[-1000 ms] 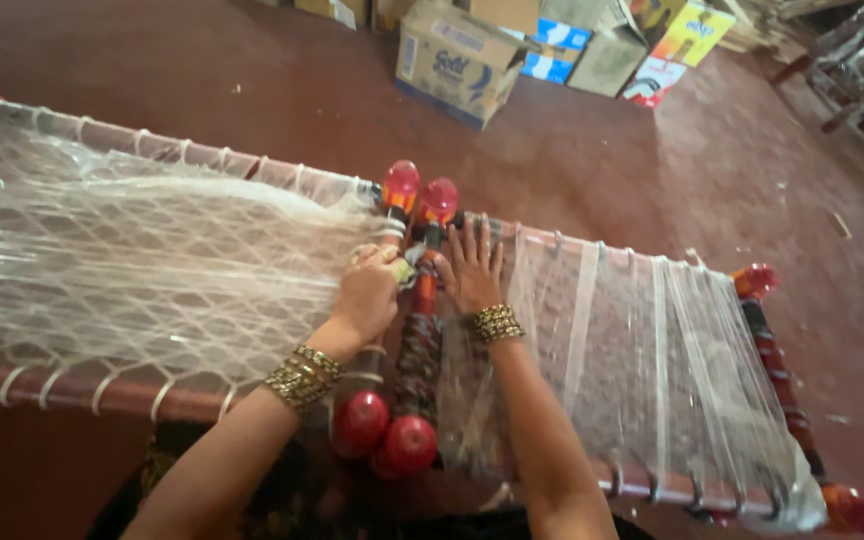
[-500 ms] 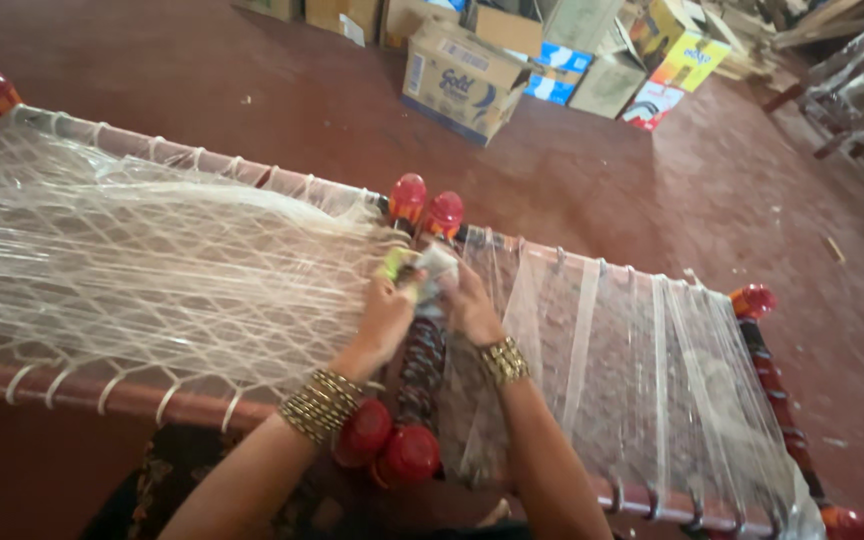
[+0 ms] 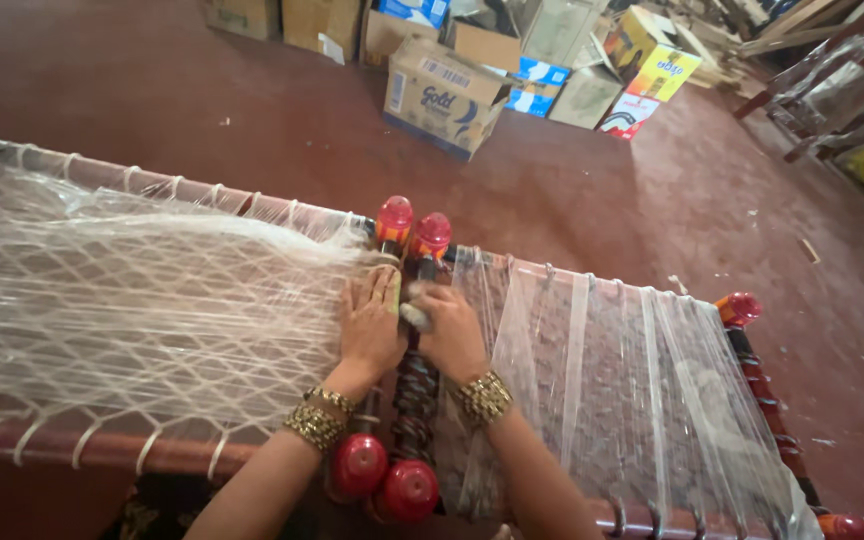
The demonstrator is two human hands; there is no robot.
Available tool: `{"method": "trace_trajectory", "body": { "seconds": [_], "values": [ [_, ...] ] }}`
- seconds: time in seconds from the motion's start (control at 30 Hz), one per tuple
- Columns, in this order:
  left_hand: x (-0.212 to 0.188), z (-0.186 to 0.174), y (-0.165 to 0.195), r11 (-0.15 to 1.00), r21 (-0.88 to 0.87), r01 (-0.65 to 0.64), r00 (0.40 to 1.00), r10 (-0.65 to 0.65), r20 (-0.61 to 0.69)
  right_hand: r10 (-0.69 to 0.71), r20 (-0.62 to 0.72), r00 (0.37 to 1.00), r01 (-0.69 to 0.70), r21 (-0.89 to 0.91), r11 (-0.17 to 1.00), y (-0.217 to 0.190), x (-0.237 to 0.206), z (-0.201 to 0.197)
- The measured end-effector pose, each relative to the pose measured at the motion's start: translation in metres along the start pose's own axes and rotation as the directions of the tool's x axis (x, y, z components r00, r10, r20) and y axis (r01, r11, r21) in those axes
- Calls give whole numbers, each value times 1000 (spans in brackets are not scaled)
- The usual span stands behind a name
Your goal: The person sits on the floor and wipes the red metal frames and plastic-wrapped woven surfaces of two cot frames using a cloth, moving along the rails and knobs and repositioning the plastic sheeting as they clean each section.
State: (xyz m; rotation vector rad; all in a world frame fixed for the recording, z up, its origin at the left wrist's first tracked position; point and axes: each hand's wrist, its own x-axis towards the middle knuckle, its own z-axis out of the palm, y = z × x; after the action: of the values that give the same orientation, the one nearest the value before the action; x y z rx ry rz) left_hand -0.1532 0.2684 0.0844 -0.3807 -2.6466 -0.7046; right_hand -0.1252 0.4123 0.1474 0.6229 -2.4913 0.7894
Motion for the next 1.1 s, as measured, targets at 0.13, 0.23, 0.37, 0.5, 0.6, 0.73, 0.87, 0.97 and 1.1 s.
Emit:
{"method": "trace_trajectory", "body": {
  "seconds": [0.13, 0.23, 0.37, 0.5, 0.6, 0.73, 0.87, 0.97, 1.1],
  "values": [
    [1, 1, 2, 998, 68, -8, 1000, 8, -6, 60, 228, 972, -112, 225, 968, 9, 1, -18],
    [0, -2, 6, 996, 90, -2, 1000, 1, 7, 189, 278, 942, -311, 509, 803, 23, 12, -27],
    [-1, -5, 11, 996, 88, -3, 1000, 6, -29, 194, -135, 972, -116, 442, 889, 40, 32, -19],
    [-2, -7, 14, 993, 117, -23, 999, 26, -26, -292, -178, 940, 217, -350, 912, 72, 70, 15],
    [-2, -8, 16, 994, 110, -20, 996, 30, -88, -210, -246, 946, 197, -80, 977, 113, 107, 47],
    [0, -10, 16, 996, 83, 10, 1000, -9, -7, 199, -82, 977, -148, 413, 899, 165, 131, 62],
    [4, -12, 14, 999, 32, 19, 1000, -18, -23, 337, -217, 916, -242, 372, 896, 168, 119, 72],
    [4, -11, 13, 999, 9, 32, 999, -32, -28, 377, -251, 892, -205, 518, 830, 160, 110, 74],
    [2, -9, 9, 998, -36, 50, 999, -51, -17, 396, -235, 888, -95, 748, 657, 143, 94, 56]
  ]
}}
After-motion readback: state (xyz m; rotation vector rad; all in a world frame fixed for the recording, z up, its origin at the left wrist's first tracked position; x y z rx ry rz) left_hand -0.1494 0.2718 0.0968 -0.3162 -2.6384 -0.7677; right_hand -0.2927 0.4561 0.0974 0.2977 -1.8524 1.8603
